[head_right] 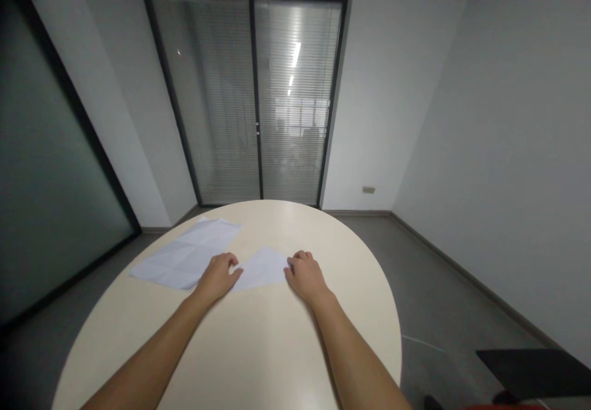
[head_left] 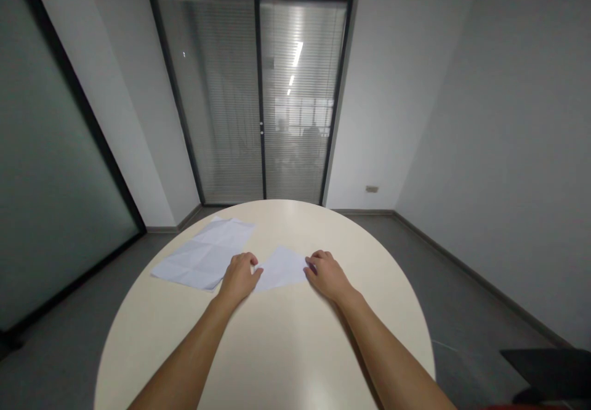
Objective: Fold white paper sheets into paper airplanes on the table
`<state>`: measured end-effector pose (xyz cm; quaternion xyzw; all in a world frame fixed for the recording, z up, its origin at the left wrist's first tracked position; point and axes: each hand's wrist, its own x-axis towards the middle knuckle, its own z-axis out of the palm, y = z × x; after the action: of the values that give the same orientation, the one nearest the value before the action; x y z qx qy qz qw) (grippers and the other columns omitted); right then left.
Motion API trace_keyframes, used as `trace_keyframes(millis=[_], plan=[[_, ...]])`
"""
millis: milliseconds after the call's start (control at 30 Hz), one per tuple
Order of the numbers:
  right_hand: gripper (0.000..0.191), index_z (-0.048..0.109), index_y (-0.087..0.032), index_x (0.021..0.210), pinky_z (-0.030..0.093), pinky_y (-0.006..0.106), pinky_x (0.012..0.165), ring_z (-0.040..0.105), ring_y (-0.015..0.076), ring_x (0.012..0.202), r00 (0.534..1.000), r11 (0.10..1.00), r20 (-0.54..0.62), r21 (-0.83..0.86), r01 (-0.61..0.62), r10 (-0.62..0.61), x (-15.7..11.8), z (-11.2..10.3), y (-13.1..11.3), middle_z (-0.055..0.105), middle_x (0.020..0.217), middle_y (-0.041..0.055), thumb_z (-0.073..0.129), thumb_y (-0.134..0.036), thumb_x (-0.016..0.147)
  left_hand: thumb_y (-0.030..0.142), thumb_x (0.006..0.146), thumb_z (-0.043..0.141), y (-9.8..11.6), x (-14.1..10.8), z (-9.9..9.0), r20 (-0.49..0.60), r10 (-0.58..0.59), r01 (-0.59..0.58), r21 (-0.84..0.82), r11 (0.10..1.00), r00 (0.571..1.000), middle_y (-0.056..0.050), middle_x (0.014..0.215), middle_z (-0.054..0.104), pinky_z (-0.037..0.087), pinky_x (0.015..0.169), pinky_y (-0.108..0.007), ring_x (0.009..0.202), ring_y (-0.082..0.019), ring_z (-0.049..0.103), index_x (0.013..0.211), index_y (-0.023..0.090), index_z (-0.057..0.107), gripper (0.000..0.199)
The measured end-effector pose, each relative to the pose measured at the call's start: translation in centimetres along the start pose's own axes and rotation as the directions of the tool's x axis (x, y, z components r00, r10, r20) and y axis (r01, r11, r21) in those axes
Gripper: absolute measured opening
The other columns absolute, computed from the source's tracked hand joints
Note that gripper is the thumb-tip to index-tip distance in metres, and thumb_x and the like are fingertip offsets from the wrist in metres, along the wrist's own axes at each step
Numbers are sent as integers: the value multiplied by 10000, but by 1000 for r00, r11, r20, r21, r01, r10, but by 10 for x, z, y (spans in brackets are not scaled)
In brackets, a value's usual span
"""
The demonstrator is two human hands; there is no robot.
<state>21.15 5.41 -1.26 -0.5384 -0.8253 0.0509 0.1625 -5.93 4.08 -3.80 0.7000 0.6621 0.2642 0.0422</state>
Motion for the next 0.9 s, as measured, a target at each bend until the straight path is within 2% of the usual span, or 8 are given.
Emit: trace_keyframes(millis=[167, 333, 567, 900], plan=[[229, 719, -179, 973, 387, 315, 947, 524, 232, 1093, 1000, 1000, 11, 1, -4, 4, 1, 0, -1, 641, 1142, 114, 527, -302, 954, 192, 856, 665, 6, 0, -4, 32, -32, 32, -12, 999, 999, -28, 879, 675, 437, 812, -284, 911, -196, 610, 1023, 188, 626, 171], [223, 719, -183, 987, 387, 314, 941, 525, 231, 1076, 1000, 1000, 4, 8, -5, 5, 1, 0, -1, 638, 1124, 111, 532, -299, 949, 183, 870, 644, 9, -2, -6, 47, -15, 16, -15, 1000, 999, -27, 919, 711, 440, 841, -280, 928, -187, 627, 1092, 197, 669, 224], [236, 711, -182, 1040, 385, 315, 939, 523, 232, 1076, 1000, 1000, 12, 8, -16, 16, -3, -6, -3, 629, 1123, 114, 525, -301, 955, 212, 897, 596, 17, -3, -10, 87, 0, -8, 83, 996, 996, -66, 972, 745, 455, 914, -311, 989, -220, 640, 1065, 201, 744, 224], [232, 716, -183, 928, 390, 331, 932, 527, 237, 1052, 1000, 999, 9, -35, 1, 0, -3, -8, -2, 635, 1085, 116, 522, -306, 956, 243, 932, 517, 34, -10, -18, 98, 24, -45, 216, 975, 995, -109, 988, 726, 458, 881, -351, 990, -257, 633, 958, 209, 765, 252]])
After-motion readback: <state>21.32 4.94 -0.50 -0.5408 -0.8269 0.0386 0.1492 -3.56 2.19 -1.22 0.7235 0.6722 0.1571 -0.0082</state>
